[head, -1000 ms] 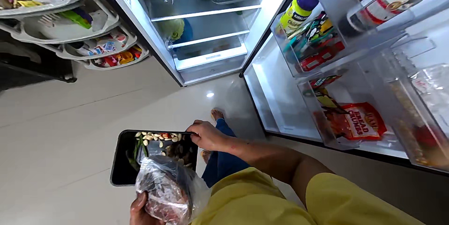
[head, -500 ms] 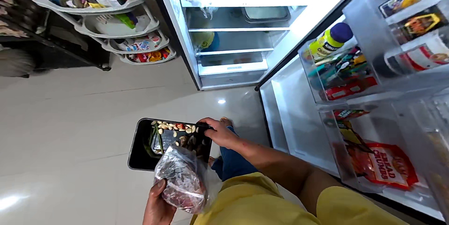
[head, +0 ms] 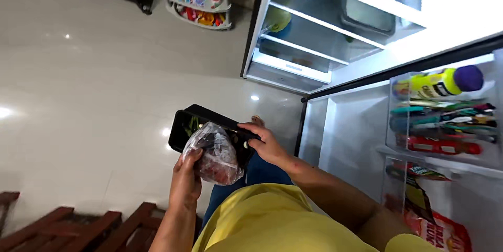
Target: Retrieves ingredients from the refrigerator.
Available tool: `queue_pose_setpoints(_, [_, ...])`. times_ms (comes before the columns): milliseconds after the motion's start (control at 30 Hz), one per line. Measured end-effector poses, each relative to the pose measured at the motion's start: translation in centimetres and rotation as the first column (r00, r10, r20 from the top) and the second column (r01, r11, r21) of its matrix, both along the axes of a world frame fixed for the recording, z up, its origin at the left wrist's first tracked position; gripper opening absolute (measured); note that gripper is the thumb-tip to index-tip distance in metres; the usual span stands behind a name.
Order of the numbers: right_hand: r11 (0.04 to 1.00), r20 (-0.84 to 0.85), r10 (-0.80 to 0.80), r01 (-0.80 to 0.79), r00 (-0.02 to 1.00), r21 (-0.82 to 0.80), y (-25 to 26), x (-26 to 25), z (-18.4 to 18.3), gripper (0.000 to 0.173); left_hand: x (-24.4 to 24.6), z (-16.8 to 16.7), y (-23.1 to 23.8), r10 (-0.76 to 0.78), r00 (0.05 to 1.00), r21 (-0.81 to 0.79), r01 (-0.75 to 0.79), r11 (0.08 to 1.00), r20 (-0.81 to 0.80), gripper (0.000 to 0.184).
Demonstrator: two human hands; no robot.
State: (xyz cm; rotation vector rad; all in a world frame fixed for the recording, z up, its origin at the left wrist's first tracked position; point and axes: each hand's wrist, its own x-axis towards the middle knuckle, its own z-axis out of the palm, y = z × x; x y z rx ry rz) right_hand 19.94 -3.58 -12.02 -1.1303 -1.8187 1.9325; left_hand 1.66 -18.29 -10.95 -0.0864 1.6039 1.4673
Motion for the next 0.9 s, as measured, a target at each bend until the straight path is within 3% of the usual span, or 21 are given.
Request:
queue_pose_setpoints(100, [0.992,0.001,0.015,-0.014,1.000,-0.127,-1.4,-0.2,-0.7,0.049,-0.1,-0.8,-2.7,0.017,0.998,0.037,-0.020,0.999,0.066,0.034])
queue_pose_setpoints(200, [0.984,-0.032,0.094,-0.097,0.995,-0.150,-2.6,-0.5,-0.7,0.048,-0.6,-1.7,-5.7,0.049,0.988,0.126,-0.068,0.990,0.146,0.039])
queue_pose_setpoints(367, [0.910,-0.188,0.325,-0.360,0.927,-0.205,-3.2,-1.8,-0.1,0.055,-1.7,-3.0,-9.5,0.077,0.994,0.158,-0.089,0.983,0.083,0.047])
queue_pose_setpoints(433, [0.881,-0.153,0.350,-0.380,0.924,-0.281,-2.4,-2.2,0.0,0.058,-2.1,-3.0,-10.3,0.089,0.995,0.142,-0.096,0.985,0.055,0.043])
queue_pose_setpoints(533, [0.955,0.093,0.203,-0.176,0.975,-0.240,0.8,-2.2,-0.8,0.046,-2.2,-3.2,-10.9,0.102,0.994,0.110,-0.104,0.988,0.024,0.034])
queue_pose_setpoints(633, [0.989,0.157,-0.108,0.122,0.982,-0.079,7.6,-1.1,-3.2,0.040,-1.9,-3.5,-11.2,0.112,0.993,0.094,-0.116,0.989,0.042,0.037])
queue_pose_setpoints(767, [0.837,0.050,-0.535,0.521,0.843,0.168,21.6,-0.1,-5.2,0.044,-1.0,-3.8,-10.3,0.131,0.989,0.034,-0.133,0.991,0.067,0.028])
queue_pose_setpoints(900, [0.605,-0.082,-0.687,0.630,0.722,0.487,36.6,0.2,-5.2,0.067,0.2,-4.6,-8.8,0.137,0.988,0.012,-0.138,0.990,0.068,0.026])
